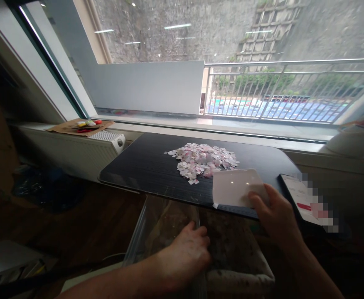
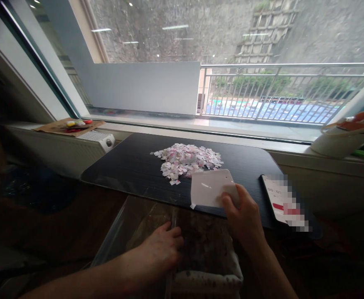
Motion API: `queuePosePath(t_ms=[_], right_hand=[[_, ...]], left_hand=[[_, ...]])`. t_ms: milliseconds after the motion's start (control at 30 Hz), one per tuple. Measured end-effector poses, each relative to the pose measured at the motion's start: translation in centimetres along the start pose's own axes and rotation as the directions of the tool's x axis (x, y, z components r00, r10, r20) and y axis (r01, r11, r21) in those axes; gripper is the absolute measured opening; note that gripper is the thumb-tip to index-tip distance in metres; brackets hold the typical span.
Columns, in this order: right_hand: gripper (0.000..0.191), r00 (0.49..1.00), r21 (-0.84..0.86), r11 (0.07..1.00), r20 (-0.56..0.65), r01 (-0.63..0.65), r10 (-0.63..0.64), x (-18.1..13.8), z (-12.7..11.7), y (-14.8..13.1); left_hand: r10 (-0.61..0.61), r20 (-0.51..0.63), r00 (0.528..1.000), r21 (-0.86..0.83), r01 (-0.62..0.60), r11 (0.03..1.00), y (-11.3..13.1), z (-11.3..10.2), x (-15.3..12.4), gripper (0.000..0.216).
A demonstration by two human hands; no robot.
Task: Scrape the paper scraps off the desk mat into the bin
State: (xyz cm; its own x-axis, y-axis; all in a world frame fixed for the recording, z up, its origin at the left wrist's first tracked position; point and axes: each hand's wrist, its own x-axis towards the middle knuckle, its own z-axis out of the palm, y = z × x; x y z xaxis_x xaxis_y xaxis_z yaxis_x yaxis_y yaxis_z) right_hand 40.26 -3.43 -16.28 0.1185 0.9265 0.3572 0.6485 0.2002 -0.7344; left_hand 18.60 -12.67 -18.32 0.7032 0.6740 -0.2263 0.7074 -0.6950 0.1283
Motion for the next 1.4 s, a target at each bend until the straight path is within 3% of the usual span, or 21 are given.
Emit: queuePosePath(t_ms=[200, 400, 533, 767, 900, 1067, 1167, 1300, 1400], right_hand=[[0.027, 0.995, 0.051, 0.997, -0.075, -0.061, 0.065, -0.3, -0.4, -0.4], [0.031, 0.987, 0.18, 0.971, 0.053, -0.158, 0.151, 0.5, -0.6, 0.9], [0.031, 0.979, 0.249, 0.947, 0.068, -0.203, 0.192, 0.0, -1.3, 0.3], [0.028, 0.986, 0.253, 0.953, 0.055, -0.167, 0.158, 0.8, -0.7, 0.1], [0.029, 0.998, 0.241, 0.968, 0.029, -0.069, 0.064, 1.2, 2.2, -0.7], [0.035, 1.0, 0.219, 0.976, -0.006, 0.017, -0.016, 1.9, 5.9, -1.9], [0.033, 1.0, 0.161, 0.987, -0.014, 0.018, -0.016, 2.0, 5.6, -1.8], [0.03, 0.996, 0.046, 0.998, -0.075, 0.052, -0.049, 1.4, 3.3, -1.9], [0.032, 0.997, 0.033, 0.998, -0.047, 0.055, -0.054, 1.0, 2.4, -2.2]], left_hand=[[-0.004, 0.011, 1.0, -0.002, 0.004, 1.0, 0.1, -0.2, -0.1, 0.014], [0.005, -0.022, 1.0, 0.027, -0.005, 1.0, 0.0, 0.3, 0.0, 0.02], [0.012, -0.053, 0.999, 0.024, -0.01, 1.0, -0.1, 0.6, -0.1, 0.018], [-0.005, -0.016, 1.0, 0.019, 0.006, 1.0, 0.0, 0.2, 0.1, 0.017], [0.025, 0.01, 1.0, 0.028, -0.025, 0.999, 0.0, 0.1, 0.1, 0.011], [0.04, -0.038, 0.998, 0.033, -0.039, 0.999, 0.0, 0.5, -0.2, 0.009], [0.044, -0.024, 0.999, 0.024, -0.044, 0.999, 0.0, 0.3, -0.2, 0.007], [0.024, 0.04, 0.999, 0.025, -0.025, 0.999, 0.3, -0.5, 0.0, 0.009], [0.011, 0.044, 0.999, 0.013, -0.012, 1.0, 0.4, -0.7, 0.1, 0.008]])
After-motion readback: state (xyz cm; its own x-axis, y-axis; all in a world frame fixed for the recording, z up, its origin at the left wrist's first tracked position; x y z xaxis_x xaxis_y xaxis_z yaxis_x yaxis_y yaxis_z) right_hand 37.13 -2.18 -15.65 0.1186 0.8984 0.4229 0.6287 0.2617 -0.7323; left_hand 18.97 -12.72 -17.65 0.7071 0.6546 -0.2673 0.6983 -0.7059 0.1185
